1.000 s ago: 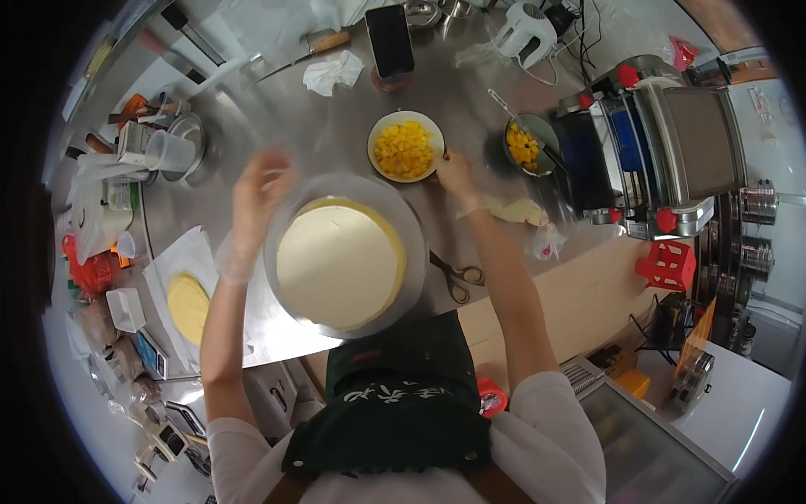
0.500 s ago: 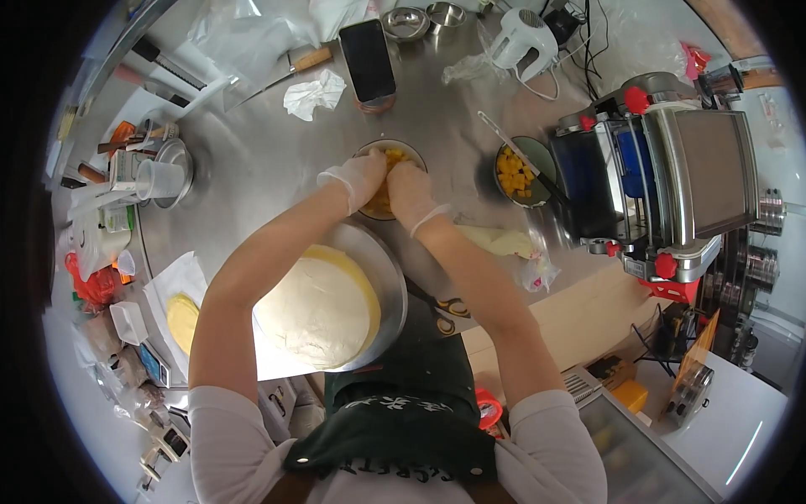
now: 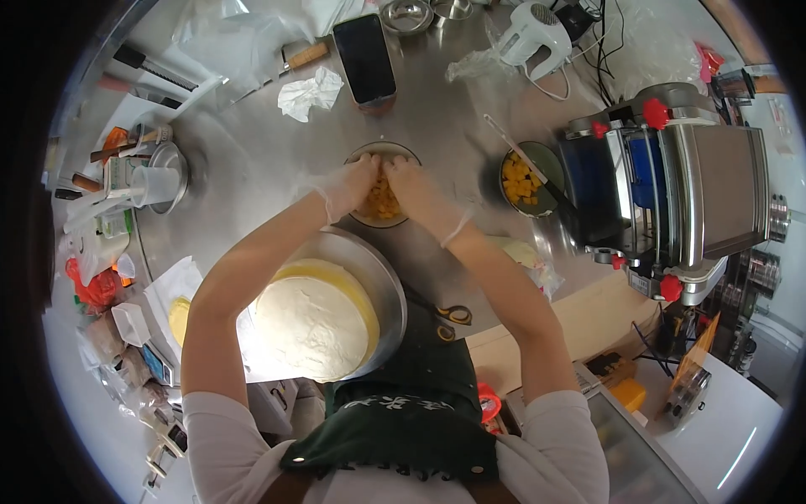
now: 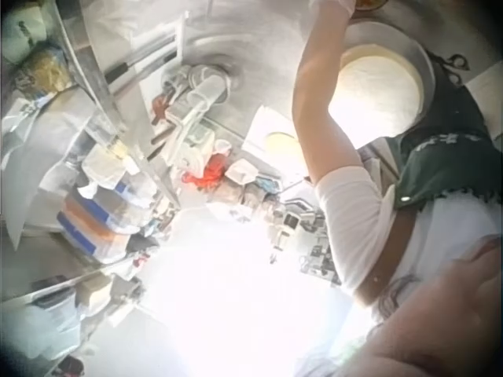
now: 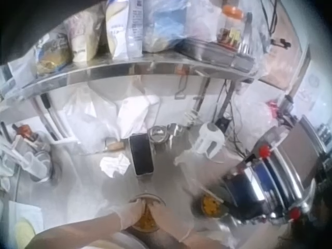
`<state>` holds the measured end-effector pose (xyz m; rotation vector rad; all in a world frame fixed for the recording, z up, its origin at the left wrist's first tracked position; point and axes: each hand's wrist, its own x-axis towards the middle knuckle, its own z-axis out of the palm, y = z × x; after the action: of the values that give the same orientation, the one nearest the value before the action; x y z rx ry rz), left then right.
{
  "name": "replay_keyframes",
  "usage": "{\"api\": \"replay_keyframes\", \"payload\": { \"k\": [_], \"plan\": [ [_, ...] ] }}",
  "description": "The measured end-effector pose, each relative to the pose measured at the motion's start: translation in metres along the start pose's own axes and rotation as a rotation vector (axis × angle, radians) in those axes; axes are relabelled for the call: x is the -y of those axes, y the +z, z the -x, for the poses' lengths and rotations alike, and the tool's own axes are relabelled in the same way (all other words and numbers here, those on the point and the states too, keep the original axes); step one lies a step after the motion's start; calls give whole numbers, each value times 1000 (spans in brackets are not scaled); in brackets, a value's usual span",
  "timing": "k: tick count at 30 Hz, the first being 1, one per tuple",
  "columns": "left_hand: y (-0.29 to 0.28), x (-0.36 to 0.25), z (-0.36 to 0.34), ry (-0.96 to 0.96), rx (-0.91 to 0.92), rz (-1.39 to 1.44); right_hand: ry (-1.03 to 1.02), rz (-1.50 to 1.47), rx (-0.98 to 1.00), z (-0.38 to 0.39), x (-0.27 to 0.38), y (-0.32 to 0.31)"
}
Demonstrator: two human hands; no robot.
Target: The recorder assembles a mille crepe cake by piping cream, spreading it, and adding mango pieces.
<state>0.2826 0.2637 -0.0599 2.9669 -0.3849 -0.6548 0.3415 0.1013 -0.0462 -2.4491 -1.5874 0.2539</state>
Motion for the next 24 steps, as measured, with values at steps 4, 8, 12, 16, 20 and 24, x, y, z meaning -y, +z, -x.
{"api": "replay_keyframes", "payload": {
  "k": [4, 8, 12, 16, 20, 24],
  "plan": [
    [-14, -2, 11, 141, -151, -46, 62, 321, 76, -3, 22, -12],
    [-10, -12, 0, -146, -122, 397, 364, 127, 99, -15, 24, 25],
    [-3, -11, 0, -179, -77, 471, 458, -4, 37, -12, 22, 40],
    [23, -4, -6, -205, -178, 448, 538, -430, -10, -19, 20, 34],
    [18, 4, -9, -199, -171, 662, 604, -720, 85, -21, 10, 24],
    [11, 4, -7, -194, -274, 740, 570, -786, -53, -11, 10, 22]
  ]
}}
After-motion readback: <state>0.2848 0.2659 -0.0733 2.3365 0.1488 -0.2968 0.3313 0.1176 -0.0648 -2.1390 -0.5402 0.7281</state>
